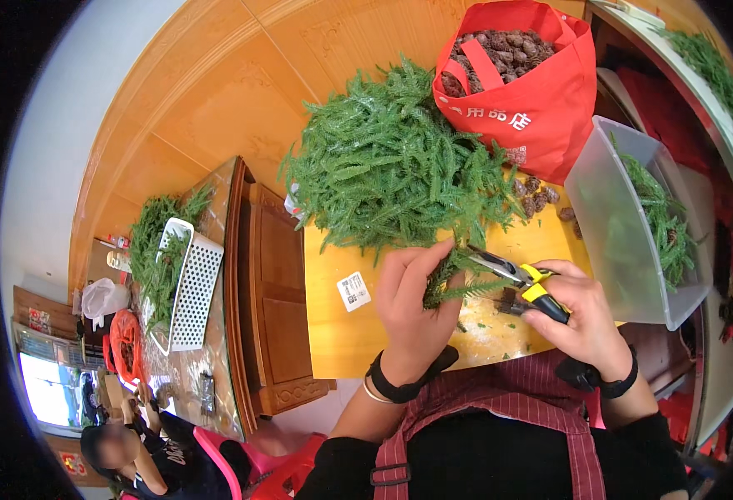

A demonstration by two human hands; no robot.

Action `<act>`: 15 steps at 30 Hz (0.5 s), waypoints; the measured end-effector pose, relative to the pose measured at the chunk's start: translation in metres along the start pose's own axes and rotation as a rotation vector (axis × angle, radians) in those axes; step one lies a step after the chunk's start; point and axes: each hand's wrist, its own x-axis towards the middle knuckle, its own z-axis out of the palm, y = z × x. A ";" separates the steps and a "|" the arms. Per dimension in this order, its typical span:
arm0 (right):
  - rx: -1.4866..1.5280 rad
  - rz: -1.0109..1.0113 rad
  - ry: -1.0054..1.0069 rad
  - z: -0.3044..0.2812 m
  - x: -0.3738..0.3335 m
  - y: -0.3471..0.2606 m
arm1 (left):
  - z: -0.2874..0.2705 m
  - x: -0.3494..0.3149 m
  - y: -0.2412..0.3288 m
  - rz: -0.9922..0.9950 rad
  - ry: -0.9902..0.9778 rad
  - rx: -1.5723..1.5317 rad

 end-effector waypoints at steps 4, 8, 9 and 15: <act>0.009 -0.039 0.033 0.001 0.002 0.001 | -0.001 0.000 0.000 0.015 -0.037 -0.077; -0.005 -0.063 0.011 -0.004 0.005 0.001 | -0.005 0.000 -0.002 -0.011 -0.088 -0.172; 0.000 -0.080 -0.009 -0.005 0.005 0.001 | -0.005 0.000 -0.002 -0.007 -0.095 -0.190; -0.006 -0.100 -0.059 -0.009 0.005 0.000 | -0.006 -0.002 -0.004 0.010 -0.107 -0.181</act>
